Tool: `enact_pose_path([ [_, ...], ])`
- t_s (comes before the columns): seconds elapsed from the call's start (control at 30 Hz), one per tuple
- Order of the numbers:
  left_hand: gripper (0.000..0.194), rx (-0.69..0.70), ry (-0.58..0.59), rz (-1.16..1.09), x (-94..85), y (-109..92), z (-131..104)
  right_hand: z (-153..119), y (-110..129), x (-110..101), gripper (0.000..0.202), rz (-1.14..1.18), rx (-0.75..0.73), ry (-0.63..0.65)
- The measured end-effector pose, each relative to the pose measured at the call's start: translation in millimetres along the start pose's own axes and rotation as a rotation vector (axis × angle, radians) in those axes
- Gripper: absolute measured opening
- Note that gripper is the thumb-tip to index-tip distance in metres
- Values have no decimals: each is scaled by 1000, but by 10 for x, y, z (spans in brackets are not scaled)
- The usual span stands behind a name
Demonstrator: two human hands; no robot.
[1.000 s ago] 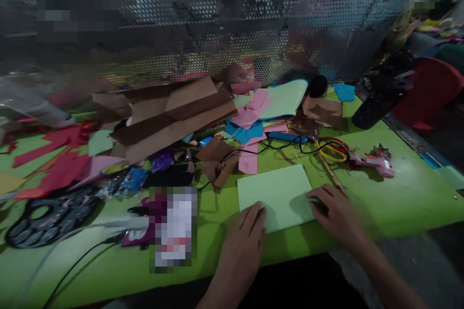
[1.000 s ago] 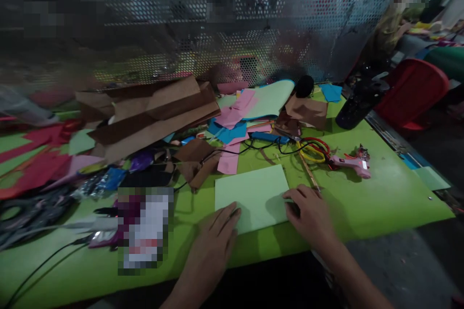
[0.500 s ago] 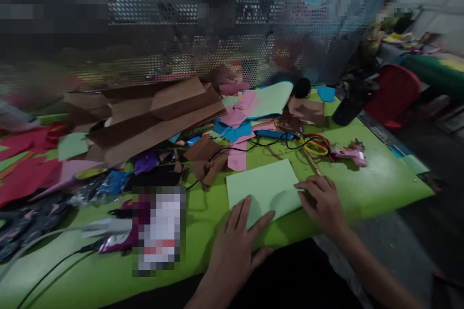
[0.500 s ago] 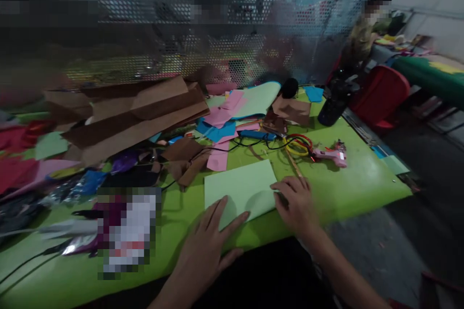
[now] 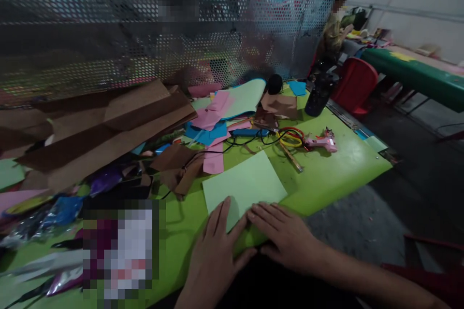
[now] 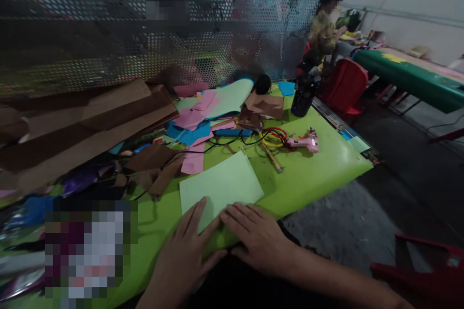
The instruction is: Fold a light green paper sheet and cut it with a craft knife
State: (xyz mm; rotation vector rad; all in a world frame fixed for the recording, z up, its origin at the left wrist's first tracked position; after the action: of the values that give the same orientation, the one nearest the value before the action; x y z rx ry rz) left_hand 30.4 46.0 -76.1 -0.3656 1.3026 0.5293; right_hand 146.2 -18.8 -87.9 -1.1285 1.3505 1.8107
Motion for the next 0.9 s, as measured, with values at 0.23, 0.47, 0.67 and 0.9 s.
enact_pose_path([
  [0.23,77,33,9,100,-46,57,-200,-411,-464,-359,65,-195,114,-92],
  [0.47,59,-47,-43,168,-249,190,-539,-425,-477,-397,62,-240,69,-125],
  [0.67,28,-104,-170,72,-463,214,-473,-415,-525,-393,62,-221,7,-193],
  [0.9,72,-69,33,-39,-247,-24,-29,-475,-604,-346,61,-179,-30,-249],
])
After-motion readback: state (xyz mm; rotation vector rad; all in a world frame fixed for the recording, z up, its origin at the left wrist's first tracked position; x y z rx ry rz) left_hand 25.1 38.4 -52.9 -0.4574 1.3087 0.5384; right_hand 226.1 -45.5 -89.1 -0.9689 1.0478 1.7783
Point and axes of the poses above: each hand's wrist, its own z-axis towards the middle knuckle, its own x-axis out of the palm, y = z × x, the point moved 9 cm from there along z, towards the middle knuckle, and after that the axes turned 4 degrees about z, right-handed, at the moved point
